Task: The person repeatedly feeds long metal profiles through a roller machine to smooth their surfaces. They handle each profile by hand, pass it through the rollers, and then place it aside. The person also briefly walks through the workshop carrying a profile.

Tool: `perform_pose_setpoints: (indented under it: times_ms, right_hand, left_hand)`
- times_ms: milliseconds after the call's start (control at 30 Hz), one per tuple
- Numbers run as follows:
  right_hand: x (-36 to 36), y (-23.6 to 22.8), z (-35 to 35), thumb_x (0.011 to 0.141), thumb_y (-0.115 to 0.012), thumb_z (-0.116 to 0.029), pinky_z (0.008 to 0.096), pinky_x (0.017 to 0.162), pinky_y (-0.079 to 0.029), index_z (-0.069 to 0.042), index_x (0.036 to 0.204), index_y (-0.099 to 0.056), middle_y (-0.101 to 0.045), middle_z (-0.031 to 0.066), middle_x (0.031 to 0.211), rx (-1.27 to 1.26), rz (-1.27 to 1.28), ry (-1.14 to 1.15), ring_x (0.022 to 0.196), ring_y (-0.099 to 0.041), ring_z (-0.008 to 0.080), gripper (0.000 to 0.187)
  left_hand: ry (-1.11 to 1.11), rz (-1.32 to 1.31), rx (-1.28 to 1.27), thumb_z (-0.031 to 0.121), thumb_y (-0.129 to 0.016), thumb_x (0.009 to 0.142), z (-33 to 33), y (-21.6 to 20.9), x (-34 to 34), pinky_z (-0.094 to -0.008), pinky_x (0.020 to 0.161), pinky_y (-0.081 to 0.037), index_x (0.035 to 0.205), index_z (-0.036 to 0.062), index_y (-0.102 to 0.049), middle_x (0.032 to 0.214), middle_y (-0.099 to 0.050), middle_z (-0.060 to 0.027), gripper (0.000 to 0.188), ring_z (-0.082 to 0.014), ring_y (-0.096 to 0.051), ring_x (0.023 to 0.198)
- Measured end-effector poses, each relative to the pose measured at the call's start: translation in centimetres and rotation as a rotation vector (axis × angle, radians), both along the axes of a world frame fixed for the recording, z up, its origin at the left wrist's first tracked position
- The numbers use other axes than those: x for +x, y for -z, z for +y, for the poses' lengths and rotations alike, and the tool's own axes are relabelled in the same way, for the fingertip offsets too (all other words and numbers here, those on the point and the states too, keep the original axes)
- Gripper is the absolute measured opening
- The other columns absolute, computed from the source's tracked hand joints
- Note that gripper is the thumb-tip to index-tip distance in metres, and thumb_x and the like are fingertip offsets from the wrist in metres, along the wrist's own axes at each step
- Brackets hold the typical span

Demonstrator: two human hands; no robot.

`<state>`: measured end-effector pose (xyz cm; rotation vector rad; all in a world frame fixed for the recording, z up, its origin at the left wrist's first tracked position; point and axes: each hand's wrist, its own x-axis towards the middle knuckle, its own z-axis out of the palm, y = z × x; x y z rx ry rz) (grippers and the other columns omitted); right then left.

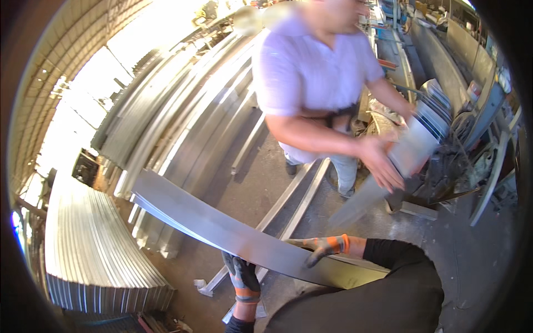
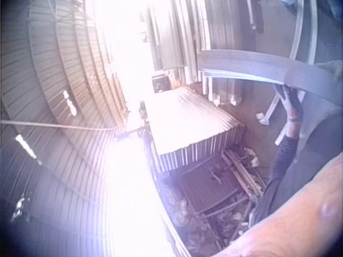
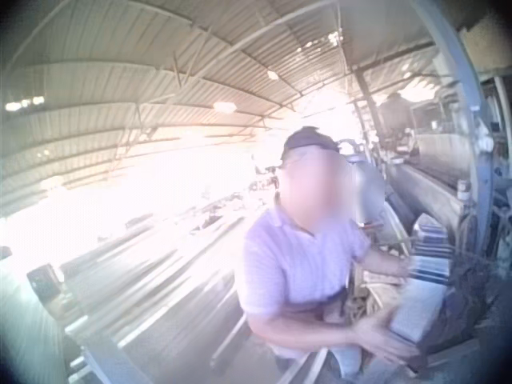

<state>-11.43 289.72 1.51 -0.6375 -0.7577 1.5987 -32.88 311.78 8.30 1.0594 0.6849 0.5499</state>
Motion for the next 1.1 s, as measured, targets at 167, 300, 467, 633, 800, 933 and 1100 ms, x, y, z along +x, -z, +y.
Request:
perform_pose_setpoints:
  times_ms: [167, 300, 467, 633, 800, 933, 1100]
  right_hand:
    - [5.6, -2.1, 12.5, 0.099, -0.089, -0.025, 0.0409, 0.138, -0.026, -0.008, 0.184, -0.019, -0.033, 0.0119, 0.185, -0.110, -0.261, 0.147, 0.169, -0.029, 0.0211, 0.111]
    - [9.6, -2.1, 22.7, 0.102, -0.086, -0.038, 0.0404, 0.137, -0.028, -0.008, 0.184, -0.018, -0.039, 0.0143, 0.181, -0.267, -0.292, 0.296, 0.167, -0.034, 0.0240, 0.110]
    - [18.5, 4.3, 34.6, 0.103, -0.084, -0.036, 0.0395, 0.133, -0.034, -0.007, 0.183, -0.022, -0.046, 0.0128, 0.177, -0.401, -0.565, 0.578, 0.164, -0.039, 0.0223, 0.105]
    - [31.0, 6.1, 48.9, 0.103, -0.086, -0.028, 0.0381, 0.131, -0.037, -0.010, 0.182, -0.029, -0.052, 0.0075, 0.173, -0.493, -0.102, 0.903, 0.160, -0.043, 0.0190, 0.099]
    - [45.3, 1.6, 52.8, 0.104, -0.085, -0.024, 0.0365, 0.125, -0.046, -0.008, 0.180, -0.035, -0.059, 0.0081, 0.167, -0.721, -0.076, 0.967, 0.152, -0.055, 0.0176, 0.093]
    - [58.5, 6.1, 54.5, 0.106, -0.083, -0.022, 0.0363, 0.120, -0.052, -0.004, 0.179, -0.035, -0.063, 0.0095, 0.164, -0.797, -0.009, 1.118, 0.146, -0.061, 0.0188, 0.089]
    - [83.2, 14.7, 50.7, 0.109, -0.078, -0.024, 0.0393, 0.125, -0.048, -0.002, 0.177, -0.040, -0.061, 0.0136, 0.167, -0.697, 0.109, 1.173, 0.153, -0.058, 0.0231, 0.080]
  left_hand:
    - [0.127, -0.003, -0.259, 0.077, -0.055, 0.111, 16.4, 3.5, 8.6, -0.0541, 0.129, -0.043, 0.181, 0.0217, -0.024, 0.174, -0.047, -0.0101, 0.094, -0.0326, -0.048, 0.158]
    - [0.114, 0.016, -0.138, 0.021, -0.072, 0.113, 26.4, 6.7, 17.3, -0.0496, 0.121, -0.049, 0.185, 0.0262, -0.008, 0.161, -0.054, -0.0103, 0.097, -0.0260, -0.056, 0.143]
    - [0.485, 0.110, -0.468, 0.016, -0.082, 0.105, 41.8, 12.2, 34.0, -0.0419, 0.117, -0.052, 0.184, 0.0186, -0.008, 0.159, -0.059, -0.0131, 0.108, -0.0272, -0.063, 0.139]
    - [0.769, 0.143, -0.258, 0.044, -0.089, 0.100, 55.2, 13.5, 55.4, -0.0633, 0.115, -0.050, 0.175, 0.0254, -0.022, 0.168, -0.051, -0.0075, 0.103, -0.0297, -0.052, 0.153]
    - [0.894, 0.253, -0.518, 0.021, -0.093, 0.099, 59.5, 10.7, 74.8, -0.0511, 0.104, -0.062, 0.180, 0.0251, 0.021, 0.158, -0.059, -0.0166, 0.140, -0.0306, -0.067, 0.136]
    - [1.003, 0.352, -0.429, 0.027, -0.097, 0.095, 60.4, 12.3, 91.7, -0.0523, 0.103, -0.061, 0.181, 0.0239, 0.009, 0.159, -0.059, -0.0139, 0.137, -0.0296, -0.069, 0.136]
    - [1.026, 0.439, -0.280, 0.035, -0.099, 0.091, 56.7, 15.8, 117.8, -0.0575, 0.106, -0.058, 0.177, 0.0206, -0.008, 0.162, -0.056, -0.0113, 0.125, -0.0323, -0.066, 0.139]
